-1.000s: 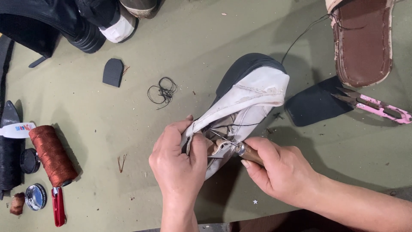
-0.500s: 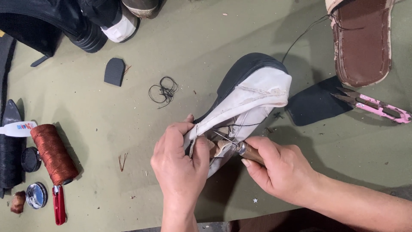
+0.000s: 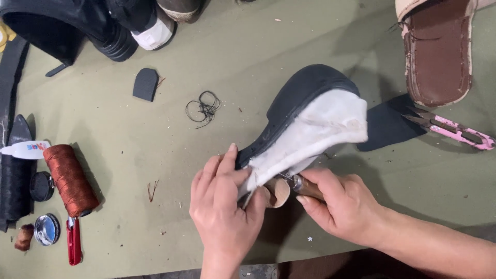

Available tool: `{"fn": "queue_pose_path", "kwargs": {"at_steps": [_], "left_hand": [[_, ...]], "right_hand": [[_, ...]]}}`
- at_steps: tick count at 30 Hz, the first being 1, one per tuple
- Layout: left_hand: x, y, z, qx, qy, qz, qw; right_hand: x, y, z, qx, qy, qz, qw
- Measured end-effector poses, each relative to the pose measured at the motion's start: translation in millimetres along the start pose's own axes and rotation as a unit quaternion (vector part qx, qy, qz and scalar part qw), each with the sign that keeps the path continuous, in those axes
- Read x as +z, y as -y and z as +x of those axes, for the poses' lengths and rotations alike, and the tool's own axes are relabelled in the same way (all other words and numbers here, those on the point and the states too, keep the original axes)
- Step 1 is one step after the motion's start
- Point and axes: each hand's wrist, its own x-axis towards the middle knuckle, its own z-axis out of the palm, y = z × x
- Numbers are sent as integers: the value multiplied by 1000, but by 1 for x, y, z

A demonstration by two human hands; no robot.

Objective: Hand-sewing a shoe upper to the sole using an awl and thread at a repair bench.

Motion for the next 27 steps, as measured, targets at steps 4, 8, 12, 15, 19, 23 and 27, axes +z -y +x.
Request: {"fn": "queue_pose_path", "kwargs": {"at_steps": [4, 8, 12, 15, 19, 23, 27], "left_hand": [[-9, -2, -7, 40, -43, -16, 998], [-11, -4, -13, 39, -64, -17, 997], [-14, -5, -15, 35, -83, -17, 996], [-13, -6, -14, 34, -92, -35, 995], [-12, -5, -14, 36, -89, -38, 995], [-9, -6, -15, 40, -102, -25, 994], [-7, -7, -15, 48, -116, -12, 992]], "right_hand": [[1, 0, -2, -56, -10, 0, 998], [1, -3, -2, -74, 31, 63, 995], [4, -3, -5, -78, 29, 53, 995], [4, 3, 2, -127, -38, 12, 991], [3, 0, -2, -105, -33, 39, 993], [6, -18, -21, -4, 17, 31, 999], [4, -16, -16, -16, 24, 58, 998]]}}
